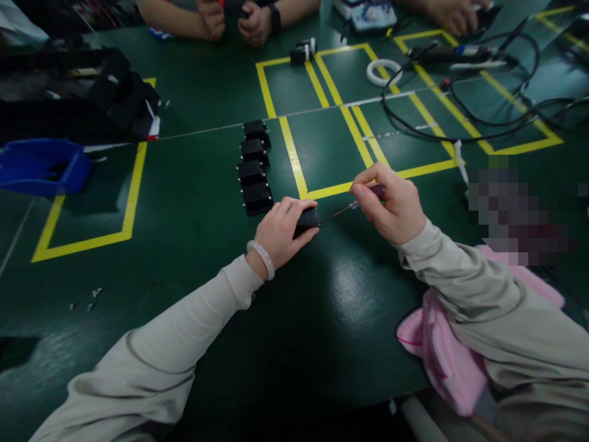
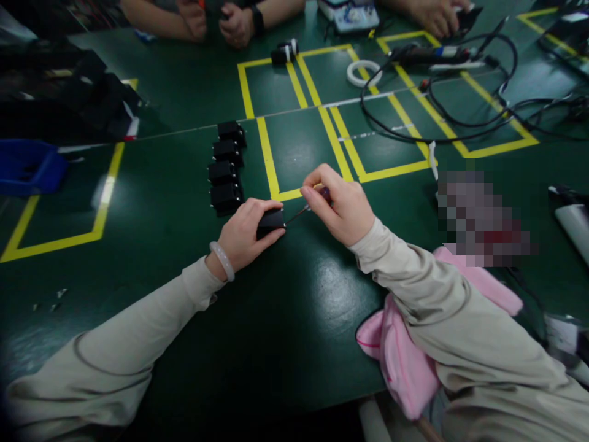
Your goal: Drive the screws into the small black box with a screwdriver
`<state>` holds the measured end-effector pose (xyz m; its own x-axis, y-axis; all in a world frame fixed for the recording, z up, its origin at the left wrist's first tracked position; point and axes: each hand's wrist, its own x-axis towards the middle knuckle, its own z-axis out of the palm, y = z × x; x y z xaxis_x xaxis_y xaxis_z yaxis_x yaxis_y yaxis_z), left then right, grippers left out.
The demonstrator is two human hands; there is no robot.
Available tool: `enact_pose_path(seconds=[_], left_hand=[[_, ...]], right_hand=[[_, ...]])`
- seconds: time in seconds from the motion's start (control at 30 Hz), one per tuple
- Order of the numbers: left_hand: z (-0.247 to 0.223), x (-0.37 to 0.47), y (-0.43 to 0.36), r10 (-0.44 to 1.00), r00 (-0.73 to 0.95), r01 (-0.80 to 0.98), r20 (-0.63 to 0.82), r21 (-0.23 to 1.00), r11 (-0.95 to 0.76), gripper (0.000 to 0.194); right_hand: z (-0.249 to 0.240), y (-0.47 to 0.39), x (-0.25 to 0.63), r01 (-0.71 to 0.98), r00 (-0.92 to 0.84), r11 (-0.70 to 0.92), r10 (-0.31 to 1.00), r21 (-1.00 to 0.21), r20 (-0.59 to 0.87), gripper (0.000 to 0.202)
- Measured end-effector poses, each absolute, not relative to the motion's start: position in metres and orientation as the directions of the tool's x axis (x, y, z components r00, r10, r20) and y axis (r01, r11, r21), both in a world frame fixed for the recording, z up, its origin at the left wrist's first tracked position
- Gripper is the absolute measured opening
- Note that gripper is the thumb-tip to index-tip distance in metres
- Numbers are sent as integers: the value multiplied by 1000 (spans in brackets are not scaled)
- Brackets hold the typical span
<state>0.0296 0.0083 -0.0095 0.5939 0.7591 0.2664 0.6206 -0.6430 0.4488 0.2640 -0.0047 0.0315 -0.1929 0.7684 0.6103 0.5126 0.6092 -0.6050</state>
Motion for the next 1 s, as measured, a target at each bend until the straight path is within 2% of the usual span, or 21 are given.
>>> enact_pose_path(seconds=[0.17,0.4,0.6,0.83,1.0], left_hand=[[-9,30,8,758,596,623,267,441,-645,41],[-9,30,9,756,597,626,269,434,-648,41],[-10,32,9,756,593,626,277,432,-649,41],[-11,32,8,762,582,628,284,438,-643,41],[-11,34,8,768,576,627,282,450,-636,42]], right_hand=[[30,-5,263,480,-188,607,777,-634,601,11],[29,-5,265,515,-182,582,792,-629,583,23],[28,-4,264,483,-187,615,767,-623,613,11],[30,-4,266,533,-199,620,754,-576,626,20],[27,-4,265,511,-178,602,773,-614,609,14]])
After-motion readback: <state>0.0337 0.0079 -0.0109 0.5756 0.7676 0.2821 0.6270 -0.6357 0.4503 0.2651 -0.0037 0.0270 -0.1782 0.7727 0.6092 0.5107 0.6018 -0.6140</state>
